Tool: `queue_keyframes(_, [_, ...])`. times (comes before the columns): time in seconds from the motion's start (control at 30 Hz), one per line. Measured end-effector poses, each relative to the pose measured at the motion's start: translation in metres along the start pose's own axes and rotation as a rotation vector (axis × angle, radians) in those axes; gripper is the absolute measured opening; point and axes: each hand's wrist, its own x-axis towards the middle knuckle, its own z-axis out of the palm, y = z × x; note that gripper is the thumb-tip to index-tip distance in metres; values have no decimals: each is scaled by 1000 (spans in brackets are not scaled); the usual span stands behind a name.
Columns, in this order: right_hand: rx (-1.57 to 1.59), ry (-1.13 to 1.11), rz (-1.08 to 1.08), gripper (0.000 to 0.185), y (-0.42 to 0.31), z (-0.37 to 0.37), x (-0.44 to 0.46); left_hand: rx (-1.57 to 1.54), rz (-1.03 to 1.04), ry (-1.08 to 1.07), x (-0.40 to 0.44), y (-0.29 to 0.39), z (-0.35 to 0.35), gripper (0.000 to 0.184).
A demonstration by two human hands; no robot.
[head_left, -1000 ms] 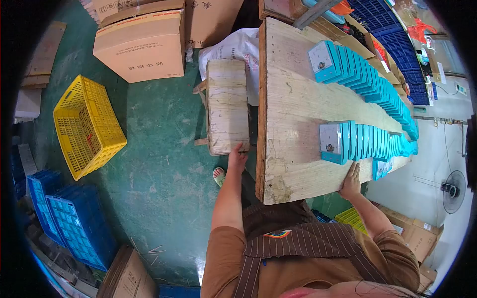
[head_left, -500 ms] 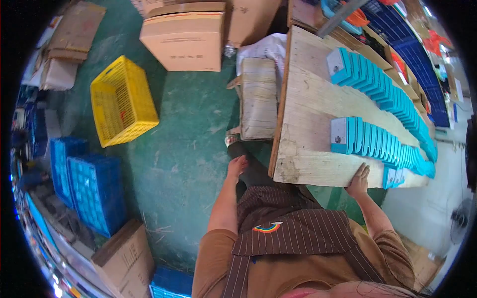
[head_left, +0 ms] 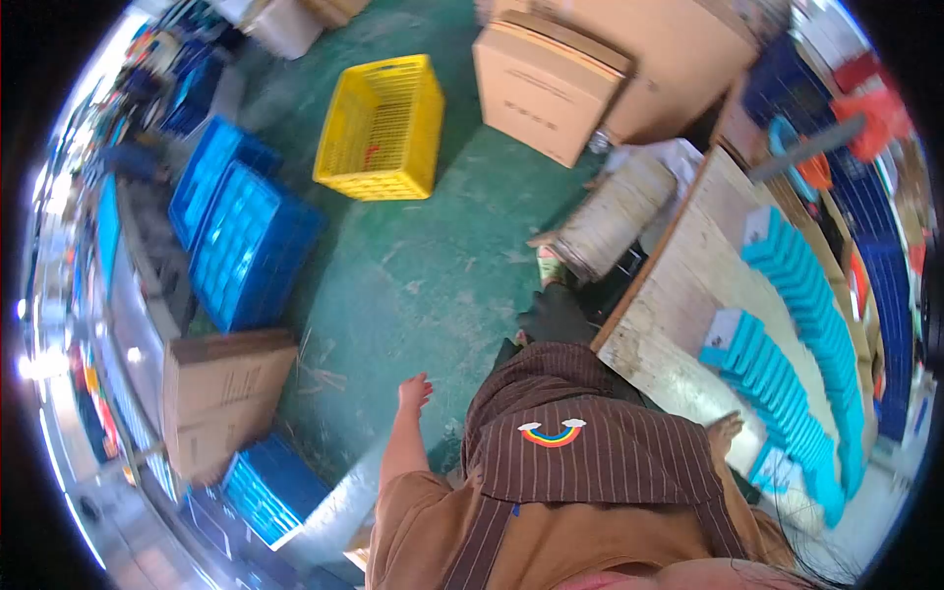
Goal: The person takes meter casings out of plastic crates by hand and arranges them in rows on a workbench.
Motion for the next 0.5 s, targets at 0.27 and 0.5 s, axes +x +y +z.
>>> queue_keyframes(0.27, [-97, 94, 9, 81, 15, 32, 23, 73, 74, -219, -29, -2, 39, 39])
queue_keyframes(0.5, [-229, 171, 35, 74, 14, 42, 31, 147, 169, -230, -34, 21, 34, 42])
